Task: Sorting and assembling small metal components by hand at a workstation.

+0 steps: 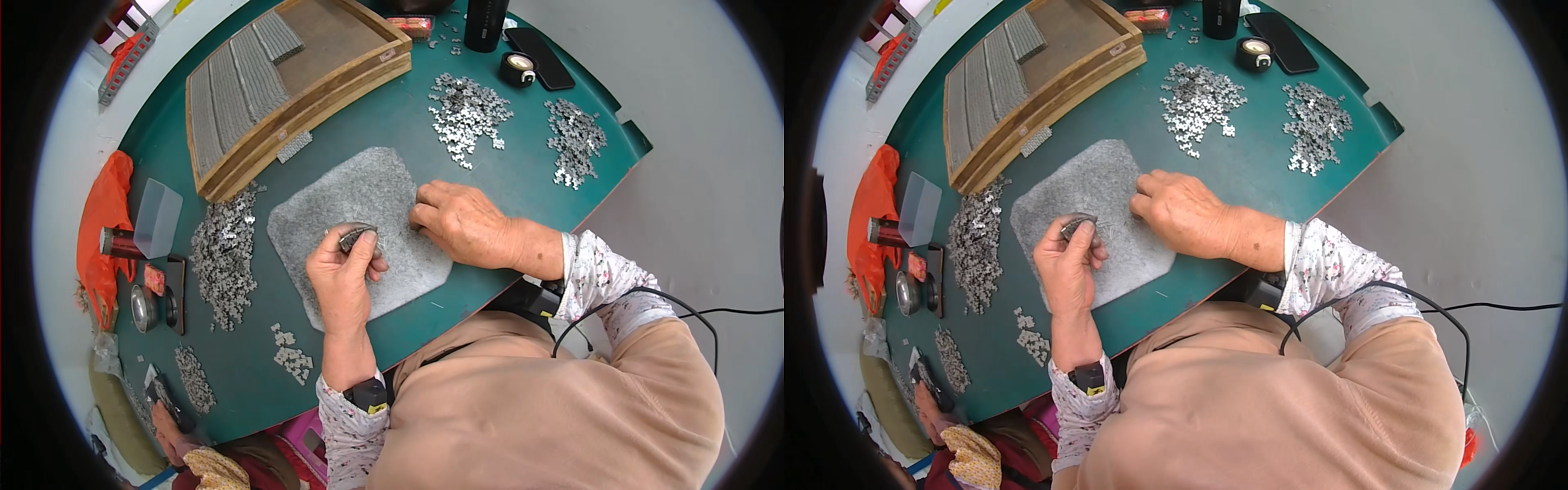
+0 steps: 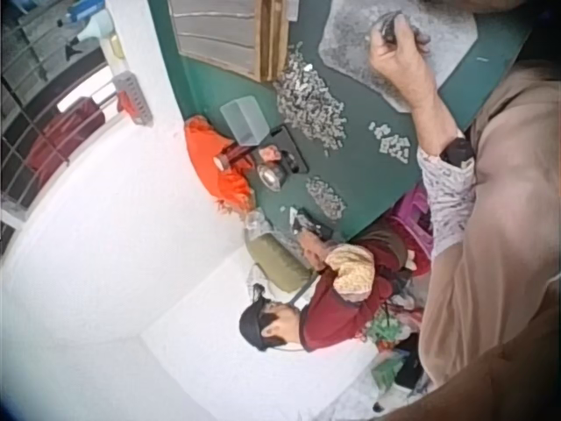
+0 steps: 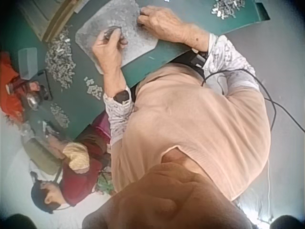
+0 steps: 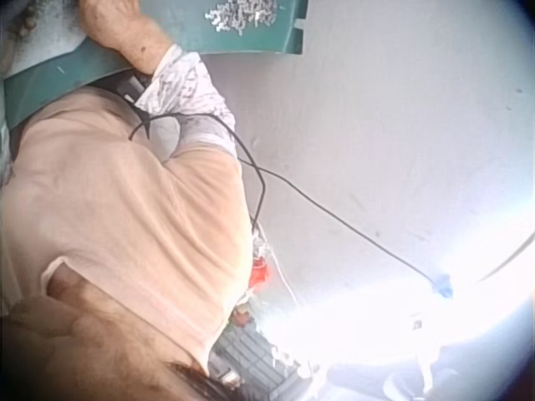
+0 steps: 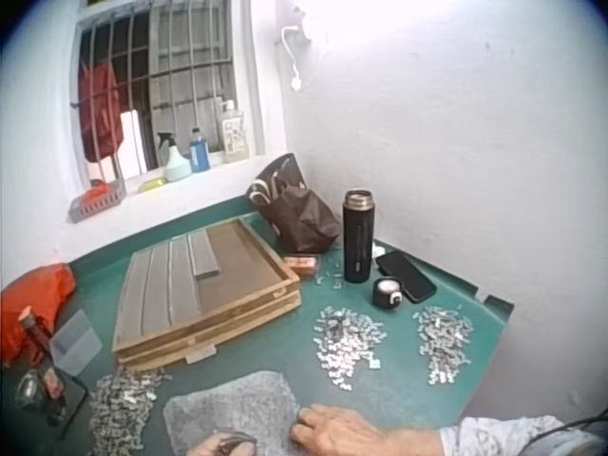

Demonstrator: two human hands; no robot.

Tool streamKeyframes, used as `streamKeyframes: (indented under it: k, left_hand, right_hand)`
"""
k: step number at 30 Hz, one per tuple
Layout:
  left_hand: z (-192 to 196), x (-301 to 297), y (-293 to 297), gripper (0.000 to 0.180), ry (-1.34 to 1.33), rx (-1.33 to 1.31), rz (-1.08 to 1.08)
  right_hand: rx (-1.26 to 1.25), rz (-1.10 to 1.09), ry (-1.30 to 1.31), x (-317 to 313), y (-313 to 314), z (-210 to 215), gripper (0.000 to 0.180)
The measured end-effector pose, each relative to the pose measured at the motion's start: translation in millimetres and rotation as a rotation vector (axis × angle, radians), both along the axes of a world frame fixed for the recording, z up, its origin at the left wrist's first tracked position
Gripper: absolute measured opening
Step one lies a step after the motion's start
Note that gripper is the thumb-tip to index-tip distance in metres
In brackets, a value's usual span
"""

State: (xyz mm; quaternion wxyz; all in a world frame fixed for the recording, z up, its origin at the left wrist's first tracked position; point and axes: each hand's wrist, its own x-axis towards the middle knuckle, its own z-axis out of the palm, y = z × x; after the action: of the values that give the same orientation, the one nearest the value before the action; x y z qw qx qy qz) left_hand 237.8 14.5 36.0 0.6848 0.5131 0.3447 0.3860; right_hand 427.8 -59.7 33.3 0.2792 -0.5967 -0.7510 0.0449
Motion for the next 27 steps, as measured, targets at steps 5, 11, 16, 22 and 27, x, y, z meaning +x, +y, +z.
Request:
streamKeyframes:
  k: [5,11,16,22,27]
  left_hand:
    - [0,-1,-1,0.007,0.01,0.0,0.003]
    - [-1,-1,1,0.005,-0.011,-0.01,0.006]
    - [0,0,-1,0.005,-0.012,-0.004,-0.015]
    - [-1,3,-3,0.006,0.063,0.055,-0.028]
    - [-4,4,-4,0.006,0.095,0.091,-0.068]
  right_hand:
    - [0.143,0.039,-0.021,4,3,6,0.011]
    - [0.095,0.087,0.103,21,-3,-2,0.023]
    - [0.069,-0.097,0.067,5,-8,3,0.021]
    - [0.107,-0.076,-0.003,-6,-1,1,0.015]
    - [0.045,0.039,0.29,-6,4,2,0.018]
